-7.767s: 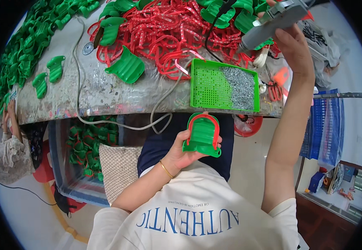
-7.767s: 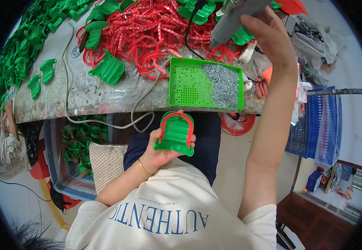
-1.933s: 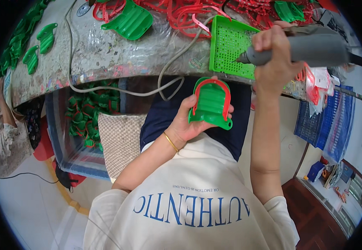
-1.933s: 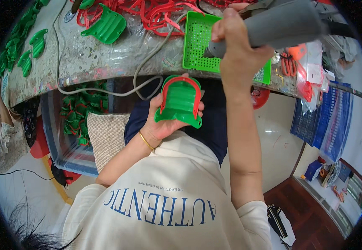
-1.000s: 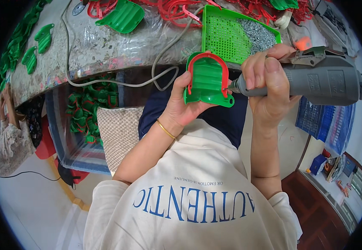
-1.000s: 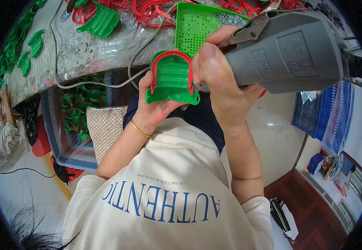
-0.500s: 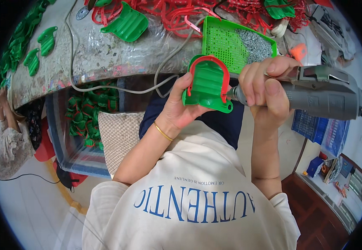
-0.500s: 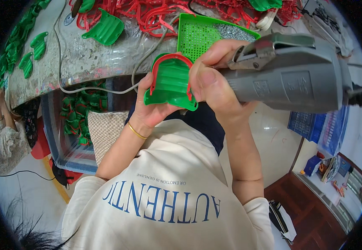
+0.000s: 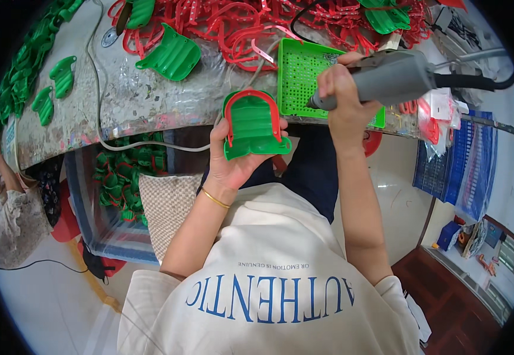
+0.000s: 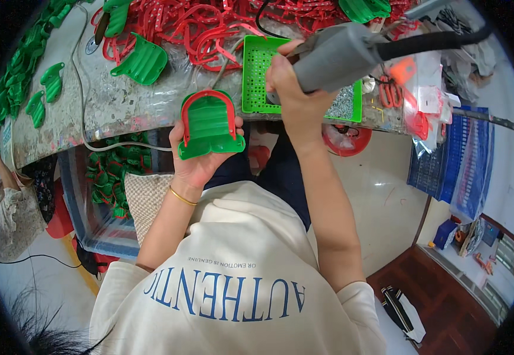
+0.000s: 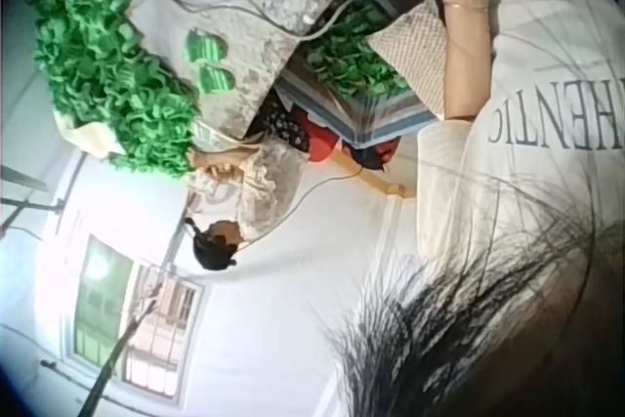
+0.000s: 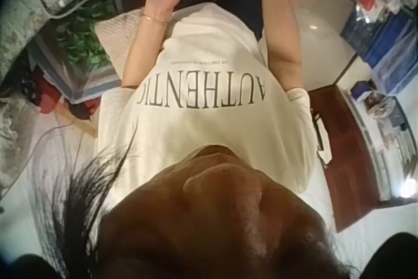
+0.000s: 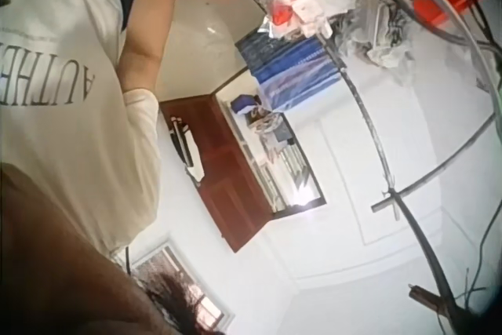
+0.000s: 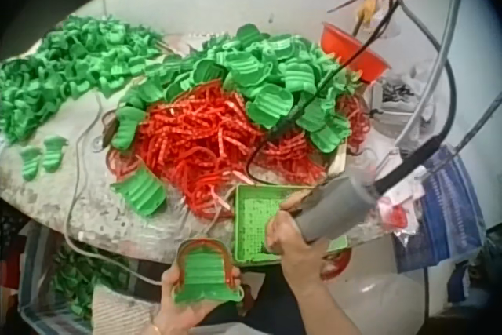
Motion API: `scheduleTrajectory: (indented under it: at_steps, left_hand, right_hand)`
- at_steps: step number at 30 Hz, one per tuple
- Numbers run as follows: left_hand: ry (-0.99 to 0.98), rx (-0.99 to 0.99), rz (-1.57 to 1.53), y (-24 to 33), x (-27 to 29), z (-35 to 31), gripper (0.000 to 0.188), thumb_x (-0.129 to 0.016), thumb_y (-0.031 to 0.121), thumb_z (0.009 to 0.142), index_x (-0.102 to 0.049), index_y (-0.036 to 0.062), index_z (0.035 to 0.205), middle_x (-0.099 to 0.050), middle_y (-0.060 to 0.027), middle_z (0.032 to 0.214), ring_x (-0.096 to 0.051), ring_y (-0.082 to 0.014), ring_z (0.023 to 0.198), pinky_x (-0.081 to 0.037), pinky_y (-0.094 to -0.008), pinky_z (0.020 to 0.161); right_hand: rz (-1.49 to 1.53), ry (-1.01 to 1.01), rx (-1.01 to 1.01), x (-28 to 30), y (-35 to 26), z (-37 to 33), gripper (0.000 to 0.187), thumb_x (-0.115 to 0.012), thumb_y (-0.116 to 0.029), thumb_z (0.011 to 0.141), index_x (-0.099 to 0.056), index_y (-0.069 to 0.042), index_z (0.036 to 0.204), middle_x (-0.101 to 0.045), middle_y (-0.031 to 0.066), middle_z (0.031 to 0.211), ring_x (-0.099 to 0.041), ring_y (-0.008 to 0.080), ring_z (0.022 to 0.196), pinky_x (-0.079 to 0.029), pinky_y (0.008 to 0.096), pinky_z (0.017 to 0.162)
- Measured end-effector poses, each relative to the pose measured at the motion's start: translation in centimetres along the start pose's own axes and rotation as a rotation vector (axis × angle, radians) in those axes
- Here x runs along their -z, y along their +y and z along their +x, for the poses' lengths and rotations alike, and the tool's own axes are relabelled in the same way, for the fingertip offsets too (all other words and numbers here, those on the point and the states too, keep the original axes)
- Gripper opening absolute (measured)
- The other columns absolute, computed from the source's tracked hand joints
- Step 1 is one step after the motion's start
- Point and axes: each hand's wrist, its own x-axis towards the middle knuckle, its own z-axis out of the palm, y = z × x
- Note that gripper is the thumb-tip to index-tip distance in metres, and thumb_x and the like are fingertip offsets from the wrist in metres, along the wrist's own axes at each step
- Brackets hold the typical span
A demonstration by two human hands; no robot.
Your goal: Assembling plastic toy parts and red ribbons using an electric screwdriver at a factory workbench.
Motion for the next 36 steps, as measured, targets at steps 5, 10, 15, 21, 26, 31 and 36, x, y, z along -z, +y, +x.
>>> scheduleTrajectory:
  at_steps: [5, 10, 15, 21, 26, 31, 36]
  left_hand:
    - [0.047, 0.005, 0.043, -0.4, 0.3, 0.1, 0.075, -0.059, 0.053, 0.081, -0.042, 0.002, 0.133, -0.053, -0.0278, 0.122, -0.056, -0.0383, 0.108, -0.045, -0.0472, 0.095]
    - [0.055, 0.016, 0.026, -0.5, 0.6, 0.2, 0.075, -0.058, 0.054, 0.082, -0.041, 0.0016, 0.133, -0.053, -0.0281, 0.121, -0.055, -0.0404, 0.109, -0.044, -0.049, 0.097]
    - [0.045, 0.028, 0.005, -0.6, 0.8, 0.3, 0.075, -0.058, 0.053, 0.082, -0.041, 0.0005, 0.133, -0.053, -0.0288, 0.121, -0.054, -0.0423, 0.111, -0.043, -0.0493, 0.097]
    - [0.081, 0.037, 0.028, -0.6, 1.2, 0.3, 0.08, -0.059, 0.053, 0.08, -0.035, 0.0052, 0.139, -0.048, -0.0307, 0.125, -0.052, -0.0427, 0.112, -0.047, -0.0513, 0.093]
    - [0.065, 0.028, 0.023, -0.6, 1.1, 0.2, 0.078, -0.059, 0.052, 0.081, -0.039, 0.0003, 0.135, -0.05, -0.0299, 0.123, -0.052, -0.042, 0.113, -0.044, -0.0494, 0.097]
    - [0.067, 0.034, 0.018, -0.5, 0.9, 0.2, 0.075, -0.06, 0.05, 0.081, -0.042, -0.0037, 0.131, -0.052, -0.0292, 0.123, -0.053, -0.04, 0.113, -0.043, -0.0463, 0.099]
    - [0.014, 0.036, -0.027, -0.8, 0.6, 0.2, 0.073, -0.057, 0.051, 0.084, -0.042, -0.0029, 0.131, -0.052, -0.0279, 0.124, -0.053, -0.036, 0.115, -0.044, -0.0448, 0.099]
  right_hand:
    - [-0.036, -0.011, -0.027, 0.3, 2.3, -0.5, 0.013, -0.055, 0.001, 0.087, -0.05, 0.002, 0.098, -0.048, 0.0028, 0.066, -0.046, 0.0112, 0.054, -0.042, 0.0264, 0.052]
    - [-0.066, 0.008, -0.03, 0.2, 2.9, -0.5, 0.012, -0.056, 0.001, 0.087, -0.05, 0.001, 0.098, -0.048, 0.0027, 0.065, -0.046, 0.0112, 0.053, -0.042, 0.0266, 0.052]
    - [-0.057, 0.002, -0.026, 0.2, 3.5, -0.5, 0.012, -0.055, 0.001, 0.087, -0.051, 0.001, 0.098, -0.049, 0.0031, 0.066, -0.047, 0.0116, 0.054, -0.043, 0.027, 0.053]
    - [-0.05, 0.011, -0.029, 0.0, 3.7, -0.5, 0.012, -0.056, 0.001, 0.087, -0.051, 0.001, 0.098, -0.049, 0.0033, 0.067, -0.047, 0.0114, 0.055, -0.043, 0.0272, 0.053]
    - [-0.023, 0.011, -0.042, 0.0, 3.8, -0.7, 0.014, -0.056, 0.002, 0.086, -0.05, 0.001, 0.098, -0.048, 0.0036, 0.067, -0.047, 0.0121, 0.055, -0.043, 0.0275, 0.053]
    - [0.011, 0.032, 0.018, -0.5, 1.4, -0.2, 0.017, -0.058, 0.0, 0.084, -0.05, 0.001, 0.099, -0.047, 0.0031, 0.066, -0.046, 0.0129, 0.056, -0.042, 0.0283, 0.054]
    - [0.219, -0.08, -0.058, -2.8, -3.8, -0.1, 0.022, -0.056, -0.008, 0.085, -0.051, -0.002, 0.105, -0.044, 0.0017, 0.063, -0.041, 0.0124, 0.054, -0.035, 0.0271, 0.055]
